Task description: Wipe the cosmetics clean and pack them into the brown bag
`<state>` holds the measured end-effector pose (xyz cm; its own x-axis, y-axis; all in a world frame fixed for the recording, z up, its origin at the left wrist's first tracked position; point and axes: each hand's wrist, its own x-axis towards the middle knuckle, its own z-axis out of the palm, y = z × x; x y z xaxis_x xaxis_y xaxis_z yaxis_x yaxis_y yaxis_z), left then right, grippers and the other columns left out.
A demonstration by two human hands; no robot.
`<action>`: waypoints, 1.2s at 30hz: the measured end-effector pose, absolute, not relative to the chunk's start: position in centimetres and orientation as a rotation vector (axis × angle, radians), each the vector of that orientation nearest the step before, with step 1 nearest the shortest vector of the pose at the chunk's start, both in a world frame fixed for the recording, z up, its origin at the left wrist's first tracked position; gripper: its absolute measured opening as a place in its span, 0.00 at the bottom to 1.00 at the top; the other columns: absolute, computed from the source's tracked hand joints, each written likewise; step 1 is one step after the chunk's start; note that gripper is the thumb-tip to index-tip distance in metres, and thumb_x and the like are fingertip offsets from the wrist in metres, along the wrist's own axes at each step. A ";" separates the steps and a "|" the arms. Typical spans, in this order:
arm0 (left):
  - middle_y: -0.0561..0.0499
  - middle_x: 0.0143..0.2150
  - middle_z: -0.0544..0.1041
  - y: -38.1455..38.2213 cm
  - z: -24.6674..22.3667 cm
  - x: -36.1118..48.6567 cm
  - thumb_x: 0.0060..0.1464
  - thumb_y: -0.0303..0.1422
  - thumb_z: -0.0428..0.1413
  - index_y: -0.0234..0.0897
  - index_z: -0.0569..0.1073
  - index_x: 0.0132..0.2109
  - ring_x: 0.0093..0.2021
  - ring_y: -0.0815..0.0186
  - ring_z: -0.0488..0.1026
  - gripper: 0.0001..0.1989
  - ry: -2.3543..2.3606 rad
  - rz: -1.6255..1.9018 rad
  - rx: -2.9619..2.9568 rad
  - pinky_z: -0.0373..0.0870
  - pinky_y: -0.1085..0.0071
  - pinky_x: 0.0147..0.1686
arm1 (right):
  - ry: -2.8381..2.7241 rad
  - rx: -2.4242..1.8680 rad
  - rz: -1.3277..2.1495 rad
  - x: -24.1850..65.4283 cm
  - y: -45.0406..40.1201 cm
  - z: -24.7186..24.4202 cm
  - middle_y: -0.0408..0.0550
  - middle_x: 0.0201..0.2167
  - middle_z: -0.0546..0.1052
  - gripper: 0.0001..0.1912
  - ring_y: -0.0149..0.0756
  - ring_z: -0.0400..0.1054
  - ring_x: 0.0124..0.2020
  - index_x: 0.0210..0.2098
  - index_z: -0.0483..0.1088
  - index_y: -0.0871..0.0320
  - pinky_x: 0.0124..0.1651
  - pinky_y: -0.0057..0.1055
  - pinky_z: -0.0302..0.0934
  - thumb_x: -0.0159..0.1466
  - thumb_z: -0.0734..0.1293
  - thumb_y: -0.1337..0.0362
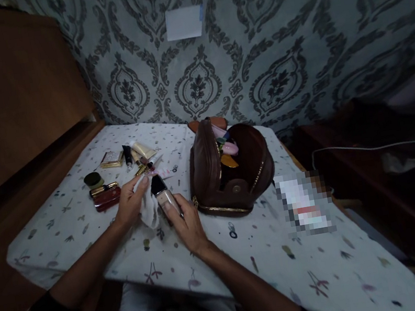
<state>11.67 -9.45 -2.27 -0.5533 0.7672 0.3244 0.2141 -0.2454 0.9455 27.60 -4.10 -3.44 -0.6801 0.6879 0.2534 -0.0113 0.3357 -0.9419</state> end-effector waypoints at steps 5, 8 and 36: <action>0.48 0.34 0.80 -9.6 -2.1 11.8 0.58 0.53 0.54 0.35 0.81 0.42 0.40 0.58 0.74 0.25 1.594 1.812 1.197 0.70 0.66 0.44 | -1.943 -0.590 1.369 27.8 -4.1 -3.2 0.40 0.23 0.61 0.17 0.31 0.56 0.26 0.30 0.64 0.57 0.31 0.29 0.50 0.67 0.58 0.52; 0.48 0.37 0.81 -9.5 -2.3 11.8 0.56 0.54 0.55 0.36 0.81 0.44 0.40 0.58 0.75 0.26 1.562 1.813 1.132 0.69 0.66 0.44 | -1.919 -0.586 1.393 27.7 -4.0 -3.4 0.40 0.23 0.61 0.17 0.31 0.56 0.26 0.31 0.65 0.57 0.30 0.28 0.51 0.67 0.59 0.51; 0.51 0.33 0.77 -8.9 -2.1 11.9 0.44 0.46 0.67 0.35 0.74 0.44 0.28 0.68 0.73 0.25 1.224 1.838 0.688 0.71 0.73 0.30 | -1.176 -0.489 2.263 26.1 -4.1 -4.1 0.39 0.31 0.71 0.23 0.23 0.58 0.23 0.42 0.73 0.53 0.22 0.22 0.53 0.50 0.78 0.55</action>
<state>11.87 -8.89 -2.06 -0.5277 0.8494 0.0058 -0.3218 -0.2063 0.9241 26.13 -4.06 -4.13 -0.7894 0.6100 -0.0693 -0.2936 -0.4744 -0.8299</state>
